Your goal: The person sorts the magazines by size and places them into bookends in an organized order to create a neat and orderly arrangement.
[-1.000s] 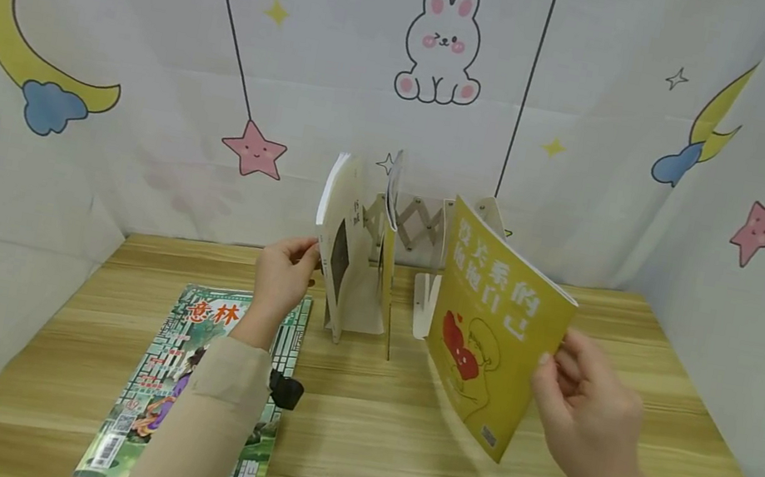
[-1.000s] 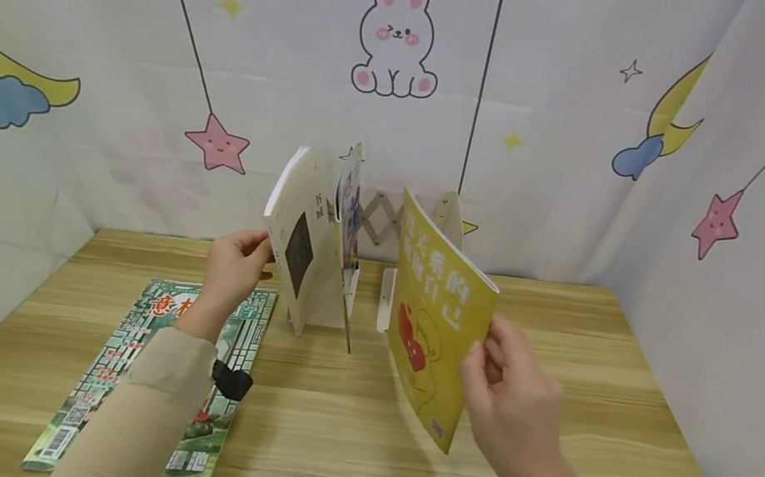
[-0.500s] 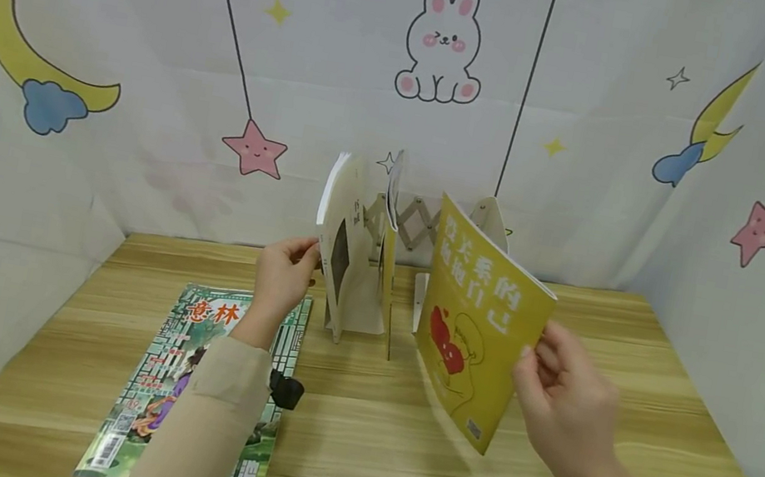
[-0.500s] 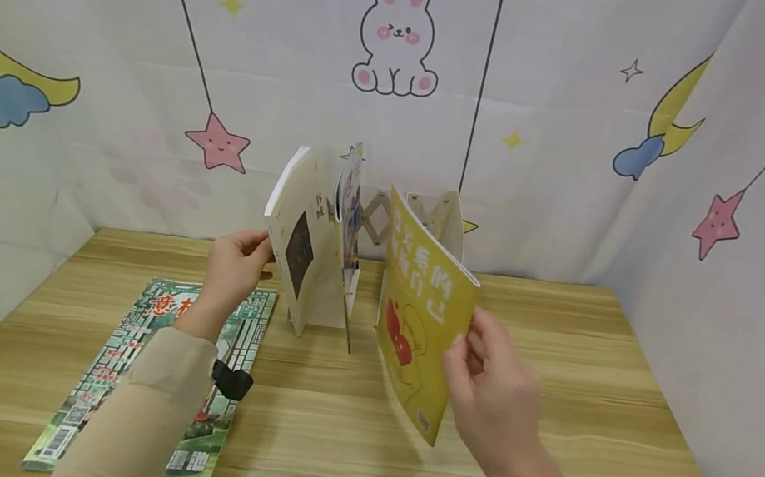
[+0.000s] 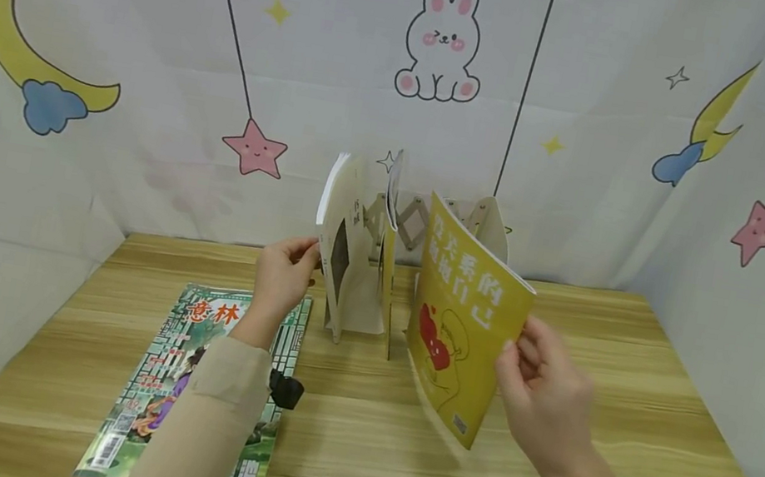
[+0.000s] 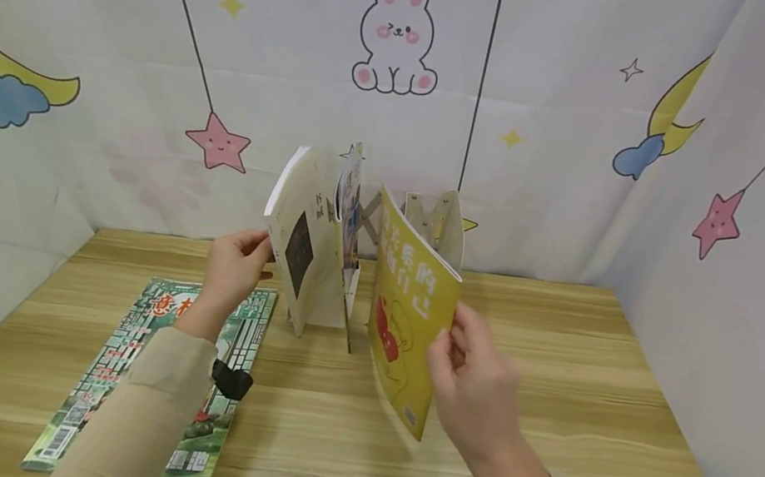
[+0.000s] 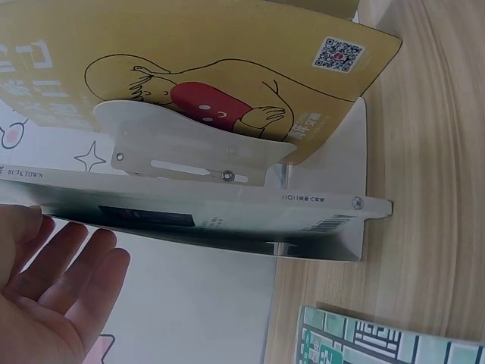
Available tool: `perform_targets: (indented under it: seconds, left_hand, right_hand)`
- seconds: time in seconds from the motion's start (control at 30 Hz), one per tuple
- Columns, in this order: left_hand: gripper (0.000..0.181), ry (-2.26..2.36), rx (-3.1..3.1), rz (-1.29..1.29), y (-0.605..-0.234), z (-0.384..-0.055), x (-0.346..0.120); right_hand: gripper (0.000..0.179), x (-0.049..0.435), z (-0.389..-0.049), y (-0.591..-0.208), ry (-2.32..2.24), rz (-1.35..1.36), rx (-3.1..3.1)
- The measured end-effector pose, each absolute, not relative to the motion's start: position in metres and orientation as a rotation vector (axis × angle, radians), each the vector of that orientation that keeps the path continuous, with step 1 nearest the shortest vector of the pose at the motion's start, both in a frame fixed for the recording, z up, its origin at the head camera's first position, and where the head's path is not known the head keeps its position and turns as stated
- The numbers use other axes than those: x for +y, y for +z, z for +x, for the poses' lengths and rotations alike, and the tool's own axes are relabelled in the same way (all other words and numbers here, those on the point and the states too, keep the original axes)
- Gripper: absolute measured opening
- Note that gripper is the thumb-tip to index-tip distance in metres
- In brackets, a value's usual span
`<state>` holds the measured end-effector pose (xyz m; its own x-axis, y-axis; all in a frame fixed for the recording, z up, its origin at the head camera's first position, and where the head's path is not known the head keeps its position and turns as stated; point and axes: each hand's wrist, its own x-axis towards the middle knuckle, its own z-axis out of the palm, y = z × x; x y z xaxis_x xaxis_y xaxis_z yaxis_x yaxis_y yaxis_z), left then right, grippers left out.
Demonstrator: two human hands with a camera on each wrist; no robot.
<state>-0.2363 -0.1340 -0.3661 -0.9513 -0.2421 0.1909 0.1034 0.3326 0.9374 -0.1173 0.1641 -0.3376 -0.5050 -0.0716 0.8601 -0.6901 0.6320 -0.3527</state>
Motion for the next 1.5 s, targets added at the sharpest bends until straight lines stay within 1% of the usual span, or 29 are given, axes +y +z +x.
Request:
perform_targets:
  seconds: [0.2,0.47,0.97,1.5]
  left_hand:
    - [0.028,-1.660,-2.307,0.122,-0.366,-0.236,-0.134]
    - [0.029,-1.657,-2.317,0.122,-0.365,-0.236,-0.134]
    - [0.028,-1.658,-2.318,0.119,-0.365,-0.236,-0.134]
    - [0.028,-1.669,-2.318,0.124,-0.365,-0.237,-0.135]
  right_hand:
    - [0.027,0.160,-0.118,-0.338,0.941,0.615,-1.972]
    - [0.034,0.153,-0.123,-0.337,0.975,0.621,-1.947]
    - [0.031,0.144,-0.133,-0.333,0.983,0.619,-1.954]
    - [0.028,0.131,-0.153,-0.336,1.039,0.590,-1.992]
